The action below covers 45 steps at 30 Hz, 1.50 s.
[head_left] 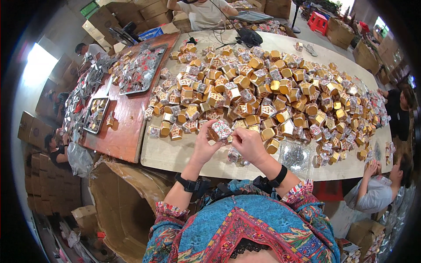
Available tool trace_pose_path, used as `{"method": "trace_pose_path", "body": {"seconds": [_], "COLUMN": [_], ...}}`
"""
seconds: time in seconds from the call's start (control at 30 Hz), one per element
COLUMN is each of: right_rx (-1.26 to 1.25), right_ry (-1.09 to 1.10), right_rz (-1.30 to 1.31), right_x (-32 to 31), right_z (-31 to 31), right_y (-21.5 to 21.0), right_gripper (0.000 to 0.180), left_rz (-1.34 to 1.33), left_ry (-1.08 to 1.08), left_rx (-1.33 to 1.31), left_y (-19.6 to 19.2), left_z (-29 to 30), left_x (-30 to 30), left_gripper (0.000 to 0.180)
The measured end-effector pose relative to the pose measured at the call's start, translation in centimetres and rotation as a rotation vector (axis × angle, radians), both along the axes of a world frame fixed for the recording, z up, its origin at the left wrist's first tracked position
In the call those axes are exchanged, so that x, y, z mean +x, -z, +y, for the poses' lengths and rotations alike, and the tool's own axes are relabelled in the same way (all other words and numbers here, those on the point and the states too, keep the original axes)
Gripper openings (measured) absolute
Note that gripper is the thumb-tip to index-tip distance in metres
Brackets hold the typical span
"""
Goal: Assembling and organizing small decorative gold and red boxes in a factory setting.
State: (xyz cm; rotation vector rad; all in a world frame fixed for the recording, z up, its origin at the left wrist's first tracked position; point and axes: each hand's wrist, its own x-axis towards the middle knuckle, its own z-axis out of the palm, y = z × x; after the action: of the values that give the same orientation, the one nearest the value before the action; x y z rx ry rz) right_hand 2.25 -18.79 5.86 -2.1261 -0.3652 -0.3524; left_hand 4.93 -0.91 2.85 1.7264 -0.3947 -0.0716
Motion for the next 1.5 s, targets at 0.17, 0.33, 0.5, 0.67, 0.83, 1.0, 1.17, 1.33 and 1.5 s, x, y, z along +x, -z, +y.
{"method": "trace_pose_path", "body": {"seconds": [0.17, 0.33, 0.5, 0.67, 0.83, 1.0, 1.17, 1.33, 1.5], "right_rx": [-0.027, -0.039, -0.032, -0.054, -0.055, -0.227, -0.199, 0.258, 0.455], "right_ry": [0.005, 0.006, 0.012, 0.011, 0.009, 0.042, 0.037, -0.159, -0.191], "right_rz": [0.008, 0.008, -0.015, 0.003, 0.012, -0.043, -0.069, 0.315, 0.501], "right_x": [-0.2, -0.3, -0.4, -0.5, -0.7, -0.9, -0.6, -0.1, -0.3], "right_z": [-0.3, -0.4, -0.4, -0.4, -0.3, -0.1, 0.0, -0.7, -0.3], "right_y": [0.1, 0.0, 0.3, 0.5, 0.3, 0.1, 0.8, -0.1, -0.8], "right_gripper": [0.009, 0.01, 0.007, 0.008, 0.01, 0.009, 0.007, 0.014, 0.011], "left_rz": [-0.013, -0.104, -0.057, -0.053, -0.137, -0.375, -0.37, -0.255, -0.355], "left_ry": [0.0, -0.006, 0.004, 0.004, -0.029, -0.088, -0.084, -0.083, -0.092], "left_rx": [0.054, 0.093, 0.031, 0.044, 0.115, 0.355, 0.403, 0.311, 0.374], "left_y": [-0.7, -0.7, -0.9, -0.9, -0.9, -2.5, -3.5, -2.6, -2.4], "left_z": [-0.4, -0.5, -0.8, -0.8, -0.6, -0.9, -1.3, -0.3, 0.0], "left_x": [-0.2, -0.2, -0.3, -0.5, -0.6, -0.9, -1.0, -0.4, -0.9], "left_gripper": [0.065, 0.065, 0.06, 0.06, 0.059, 0.059, 0.057, 0.057, 0.056]}}
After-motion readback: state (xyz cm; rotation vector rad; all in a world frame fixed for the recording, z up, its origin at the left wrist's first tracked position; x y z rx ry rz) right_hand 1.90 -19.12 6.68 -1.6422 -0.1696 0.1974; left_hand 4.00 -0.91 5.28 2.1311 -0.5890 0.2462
